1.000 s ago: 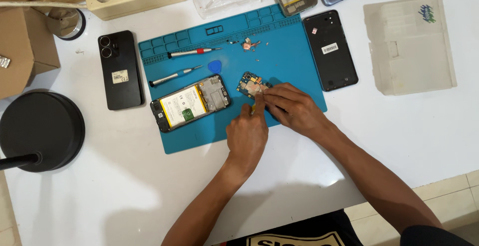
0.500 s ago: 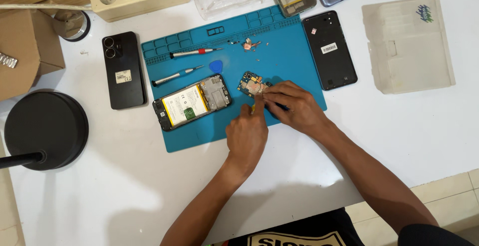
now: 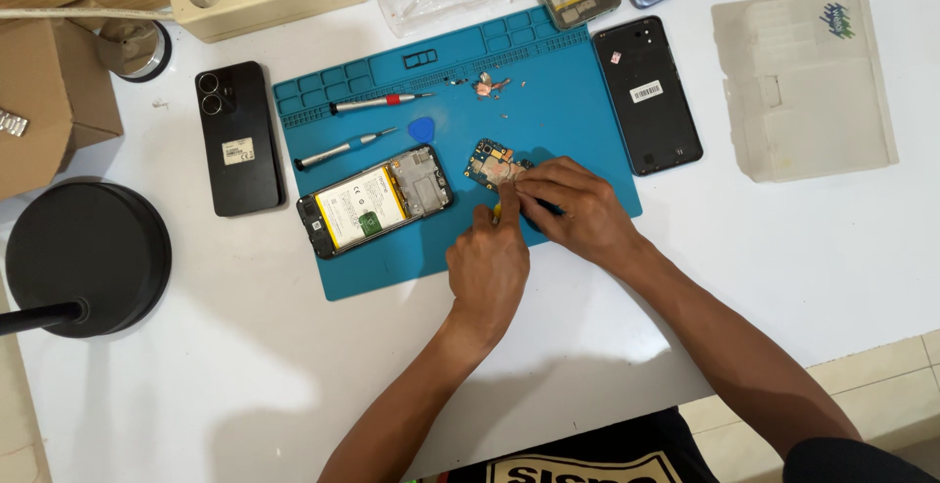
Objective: The person uses a small tool to scrape and clean a section of a smartphone motherboard. They repeatedly rub the tool over a specific area of the circuit board while holding it steady with their other hand.
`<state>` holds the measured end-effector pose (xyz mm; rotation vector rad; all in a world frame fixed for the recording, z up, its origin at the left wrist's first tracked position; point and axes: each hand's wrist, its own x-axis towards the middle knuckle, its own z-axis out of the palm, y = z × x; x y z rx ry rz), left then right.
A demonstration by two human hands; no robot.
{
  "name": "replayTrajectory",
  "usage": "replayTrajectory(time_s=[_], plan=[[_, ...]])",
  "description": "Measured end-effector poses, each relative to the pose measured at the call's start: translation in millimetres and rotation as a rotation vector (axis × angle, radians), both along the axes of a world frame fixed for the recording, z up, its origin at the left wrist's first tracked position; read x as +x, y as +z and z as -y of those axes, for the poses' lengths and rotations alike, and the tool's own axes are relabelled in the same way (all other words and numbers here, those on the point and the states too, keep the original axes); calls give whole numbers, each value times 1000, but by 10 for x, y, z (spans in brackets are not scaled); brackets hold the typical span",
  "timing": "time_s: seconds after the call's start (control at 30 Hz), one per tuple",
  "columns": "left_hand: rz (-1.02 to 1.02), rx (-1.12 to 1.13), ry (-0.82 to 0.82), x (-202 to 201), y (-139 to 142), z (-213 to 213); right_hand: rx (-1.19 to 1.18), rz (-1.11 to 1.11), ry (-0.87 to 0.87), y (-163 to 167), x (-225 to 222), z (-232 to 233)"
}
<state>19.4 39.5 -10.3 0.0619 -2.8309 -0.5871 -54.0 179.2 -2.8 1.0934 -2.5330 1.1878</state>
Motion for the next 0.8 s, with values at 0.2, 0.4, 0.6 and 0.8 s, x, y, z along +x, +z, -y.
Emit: replayTrajectory(time_s=[0.2,0.4,0.6,0.8], plan=[[39,93,11,-24,-6,11,-6,-4,12,1,-3,-4],[-27,81,1,-31,-75,9,-11,-17,23,-11,-18,-5],[-14,143,0,-46,8,73,-27,-6,-2,10,-10,17],[74,251,-8,-46,153,139,-26,15,-44,30,-2,41]])
